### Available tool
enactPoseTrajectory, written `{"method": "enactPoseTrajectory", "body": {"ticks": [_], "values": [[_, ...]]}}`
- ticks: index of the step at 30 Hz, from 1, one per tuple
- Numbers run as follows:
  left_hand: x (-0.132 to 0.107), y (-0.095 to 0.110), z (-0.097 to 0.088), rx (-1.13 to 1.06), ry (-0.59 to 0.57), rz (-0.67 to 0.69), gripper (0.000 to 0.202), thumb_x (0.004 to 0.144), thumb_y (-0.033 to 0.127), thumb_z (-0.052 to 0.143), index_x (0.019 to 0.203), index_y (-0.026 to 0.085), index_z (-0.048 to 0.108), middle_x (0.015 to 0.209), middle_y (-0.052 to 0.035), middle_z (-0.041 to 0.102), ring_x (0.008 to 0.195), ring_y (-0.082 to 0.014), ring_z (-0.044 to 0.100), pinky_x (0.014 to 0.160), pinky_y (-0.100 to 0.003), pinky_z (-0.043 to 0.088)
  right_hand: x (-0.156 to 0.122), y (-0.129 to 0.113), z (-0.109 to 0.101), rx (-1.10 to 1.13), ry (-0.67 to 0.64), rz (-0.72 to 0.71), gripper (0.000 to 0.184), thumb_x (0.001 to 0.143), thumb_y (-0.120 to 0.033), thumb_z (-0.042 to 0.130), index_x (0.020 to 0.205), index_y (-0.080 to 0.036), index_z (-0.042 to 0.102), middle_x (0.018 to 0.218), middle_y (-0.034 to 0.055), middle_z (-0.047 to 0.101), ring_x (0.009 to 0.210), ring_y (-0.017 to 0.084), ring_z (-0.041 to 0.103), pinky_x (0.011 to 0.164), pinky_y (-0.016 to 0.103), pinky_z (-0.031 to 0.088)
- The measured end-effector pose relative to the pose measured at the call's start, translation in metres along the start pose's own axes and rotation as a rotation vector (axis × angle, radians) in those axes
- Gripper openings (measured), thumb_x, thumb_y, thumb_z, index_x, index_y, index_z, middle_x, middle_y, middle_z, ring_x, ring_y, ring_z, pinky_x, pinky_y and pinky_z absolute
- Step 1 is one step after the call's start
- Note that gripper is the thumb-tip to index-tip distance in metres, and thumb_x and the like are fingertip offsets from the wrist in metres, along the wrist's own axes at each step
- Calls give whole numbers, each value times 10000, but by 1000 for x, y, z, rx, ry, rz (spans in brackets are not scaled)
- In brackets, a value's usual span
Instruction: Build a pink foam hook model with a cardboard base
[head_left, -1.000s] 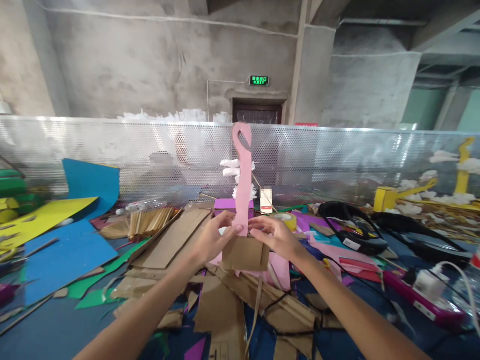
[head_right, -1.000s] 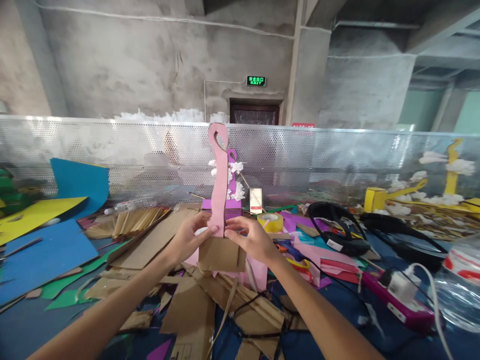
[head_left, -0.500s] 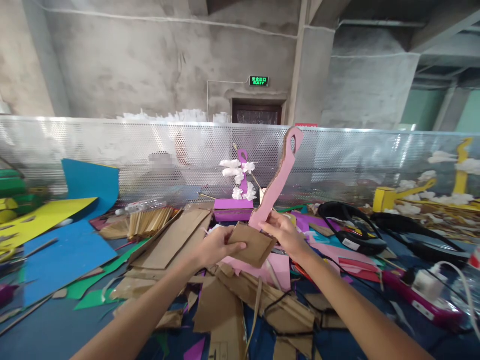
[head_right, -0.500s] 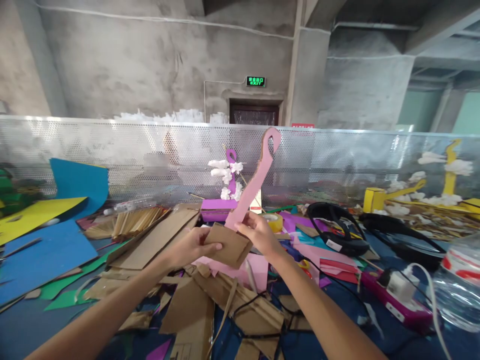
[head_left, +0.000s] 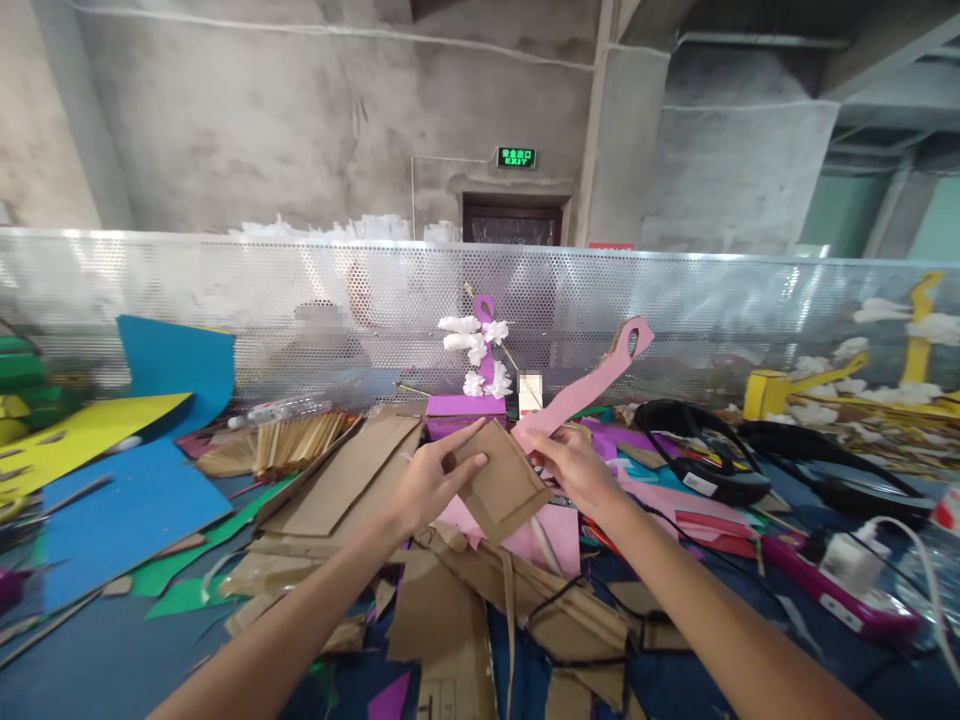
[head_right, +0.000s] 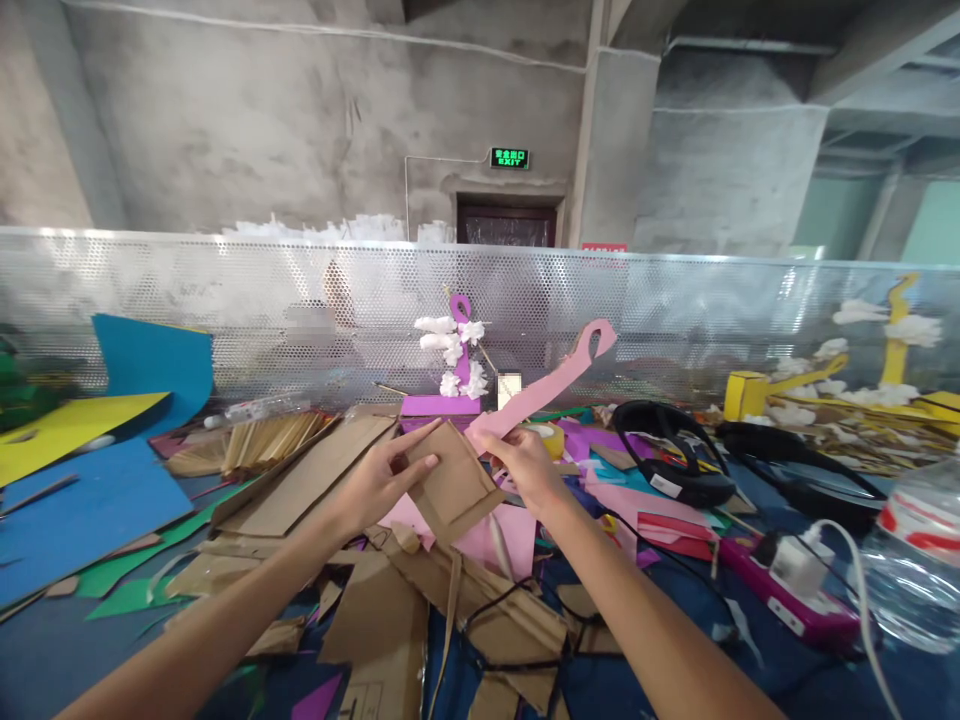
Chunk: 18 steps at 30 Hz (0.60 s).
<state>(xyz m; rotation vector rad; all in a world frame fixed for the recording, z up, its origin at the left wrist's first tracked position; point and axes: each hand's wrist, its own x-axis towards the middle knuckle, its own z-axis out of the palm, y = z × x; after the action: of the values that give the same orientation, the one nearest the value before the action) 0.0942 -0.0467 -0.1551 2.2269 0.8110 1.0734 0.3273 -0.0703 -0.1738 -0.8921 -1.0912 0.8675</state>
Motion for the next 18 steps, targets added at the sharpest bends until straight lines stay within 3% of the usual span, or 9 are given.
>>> {"method": "enactPoseTrajectory", "body": {"ticks": [6, 13, 18], "values": [[2, -10, 1, -152, -35, -4, 666, 905, 517, 677, 1477, 189, 583, 1285, -89, 737, 1047, -276, 691, 846, -334, 571, -6, -3, 7, 61, -1, 29, 438, 528, -525, 956, 653, -167, 736, 635, 8, 653, 593, 122, 495, 594, 283, 395], [3, -10, -3, -68, -57, -15, 647, 925, 518, 649, 1485, 204, 574, 1151, -71, 780, 883, -242, 695, 758, -326, 564, -6, -2, 7, 85, -24, 91, 466, 500, -536, 966, 611, -163, 710, 598, -5, 637, 560, 100, 488, 566, 263, 392], [5, -11, -6, -86, -69, -37, 668, 912, 527, 658, 1490, 205, 568, 1121, -75, 782, 844, -236, 694, 723, -321, 562, -6, 0, 9, 127, -27, 121, 481, 473, -530, 975, 698, -172, 745, 701, 20, 708, 601, 122, 547, 550, 255, 397]]}}
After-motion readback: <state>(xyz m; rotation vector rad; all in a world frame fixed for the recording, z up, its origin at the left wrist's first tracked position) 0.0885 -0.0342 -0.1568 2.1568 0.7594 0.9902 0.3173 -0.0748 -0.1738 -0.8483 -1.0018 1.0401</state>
